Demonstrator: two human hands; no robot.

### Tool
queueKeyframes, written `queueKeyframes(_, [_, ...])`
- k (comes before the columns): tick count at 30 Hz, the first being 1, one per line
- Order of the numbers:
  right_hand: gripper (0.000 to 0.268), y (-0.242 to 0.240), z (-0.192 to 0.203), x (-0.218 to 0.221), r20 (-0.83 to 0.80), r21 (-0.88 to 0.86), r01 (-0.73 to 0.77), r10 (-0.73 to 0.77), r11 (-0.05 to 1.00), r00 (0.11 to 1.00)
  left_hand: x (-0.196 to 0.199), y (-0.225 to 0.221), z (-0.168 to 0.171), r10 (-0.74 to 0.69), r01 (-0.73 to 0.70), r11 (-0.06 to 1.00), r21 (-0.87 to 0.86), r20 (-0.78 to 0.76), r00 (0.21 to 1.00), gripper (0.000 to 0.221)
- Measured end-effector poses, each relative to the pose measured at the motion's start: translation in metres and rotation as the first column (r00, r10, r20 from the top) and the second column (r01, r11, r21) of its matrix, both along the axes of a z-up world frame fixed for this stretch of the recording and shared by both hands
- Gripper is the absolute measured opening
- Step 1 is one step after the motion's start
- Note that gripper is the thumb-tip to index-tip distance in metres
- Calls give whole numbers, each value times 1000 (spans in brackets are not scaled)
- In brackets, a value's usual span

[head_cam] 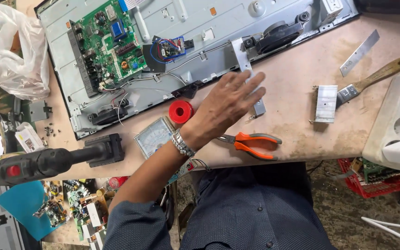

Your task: Repairing a television by soldering wires, cutting components, and reassembling internal parts on a workbench.

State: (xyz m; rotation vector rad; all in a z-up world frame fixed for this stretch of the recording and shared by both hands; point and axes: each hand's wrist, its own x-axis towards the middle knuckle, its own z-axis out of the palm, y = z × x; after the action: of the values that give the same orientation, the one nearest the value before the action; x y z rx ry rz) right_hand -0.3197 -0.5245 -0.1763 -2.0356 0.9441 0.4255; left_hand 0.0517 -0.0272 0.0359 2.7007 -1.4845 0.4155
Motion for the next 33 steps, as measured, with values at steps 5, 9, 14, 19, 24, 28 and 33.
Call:
queueKeyframes(5, [24, 159, 125, 105, -194, 149, -198, 225, 969, 955, 25, -8, -9, -211, 201, 972, 125, 71, 975, 14])
queueKeyframes(9, [28, 231, 159, 137, -15, 276, -649, 678, 709, 735, 29, -10, -6, -281, 267, 948, 172, 62, 958, 17])
queueKeyframes(14, [18, 256, 197, 177, 574, 108, -803, 623, 586, 531, 24, -8, 20, -343, 319, 933, 165, 144, 928, 14])
queueKeyframes(19, [17, 268, 251, 234, 641, -27, -510, 406, 860, 651, 14, -4, 50, -352, 345, 936, 73, 170, 920, 12])
queueKeyframes(24, [45, 292, 279, 323, 626, 25, -574, 435, 818, 647, 16, 11, 66, -309, 300, 951, 78, 216, 926, 33])
queueKeyframes(28, [45, 318, 285, 377, 592, 405, -594, 295, 695, 750, 40, 43, 82, -206, 195, 978, 72, 185, 961, 35])
queueKeyframes(33, [50, 359, 298, 435, 562, 500, -626, 326, 599, 760, 72, 86, 104, 76, -74, 997, -27, 76, 994, 64])
